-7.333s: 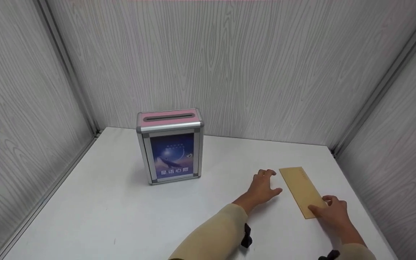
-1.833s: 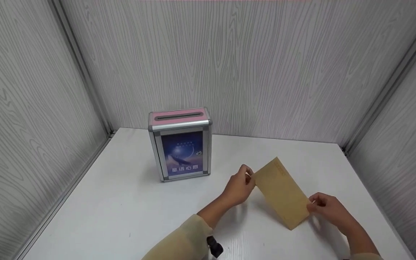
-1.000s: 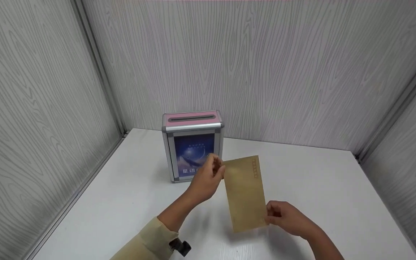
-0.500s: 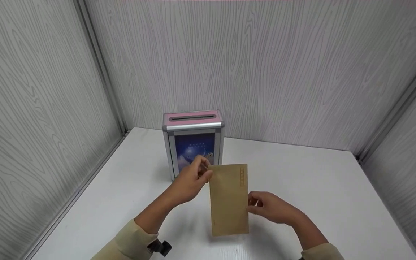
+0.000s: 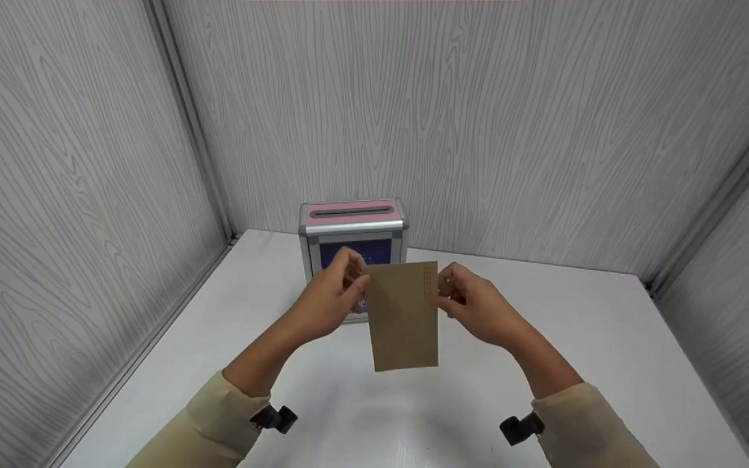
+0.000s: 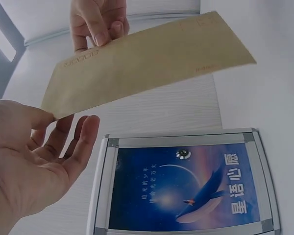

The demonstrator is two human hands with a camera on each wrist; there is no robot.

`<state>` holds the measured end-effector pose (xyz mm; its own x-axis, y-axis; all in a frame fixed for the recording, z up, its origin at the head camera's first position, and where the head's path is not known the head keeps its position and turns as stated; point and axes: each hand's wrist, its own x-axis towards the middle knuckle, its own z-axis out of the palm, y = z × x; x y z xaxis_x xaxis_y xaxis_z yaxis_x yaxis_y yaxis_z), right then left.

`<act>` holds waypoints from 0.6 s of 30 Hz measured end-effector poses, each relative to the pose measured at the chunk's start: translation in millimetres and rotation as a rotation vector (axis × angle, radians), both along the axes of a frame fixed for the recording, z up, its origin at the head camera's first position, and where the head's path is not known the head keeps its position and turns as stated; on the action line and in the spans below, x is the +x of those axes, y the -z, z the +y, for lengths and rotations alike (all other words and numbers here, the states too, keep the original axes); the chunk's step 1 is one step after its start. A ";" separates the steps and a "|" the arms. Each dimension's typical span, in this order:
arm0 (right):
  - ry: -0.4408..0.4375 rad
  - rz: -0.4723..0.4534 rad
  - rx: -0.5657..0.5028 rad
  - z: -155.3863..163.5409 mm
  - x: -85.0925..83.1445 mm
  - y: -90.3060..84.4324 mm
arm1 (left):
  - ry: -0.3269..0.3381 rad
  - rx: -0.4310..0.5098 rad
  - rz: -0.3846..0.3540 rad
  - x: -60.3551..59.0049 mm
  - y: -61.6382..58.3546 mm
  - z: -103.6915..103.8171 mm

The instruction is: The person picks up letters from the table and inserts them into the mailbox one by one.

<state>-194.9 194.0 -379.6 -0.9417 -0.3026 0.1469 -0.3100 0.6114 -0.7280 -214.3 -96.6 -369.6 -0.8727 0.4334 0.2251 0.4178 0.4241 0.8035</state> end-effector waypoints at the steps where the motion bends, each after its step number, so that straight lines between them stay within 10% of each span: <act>1: 0.003 0.022 0.003 -2.8 -1.5 -5.1 | -0.003 0.020 -0.011 -1.0 -4.2 -1.4; 18: 0.074 0.222 -0.017 -28.9 -17.1 -89.5 | 0.028 0.154 0.107 -7.1 -66.1 -10.9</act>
<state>-212.0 165.1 -290.2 -0.9052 -0.2300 0.3573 -0.4187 0.6269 -0.6571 -221.4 -107.5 -303.5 -0.8285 0.4105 0.3809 0.5139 0.2868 0.8085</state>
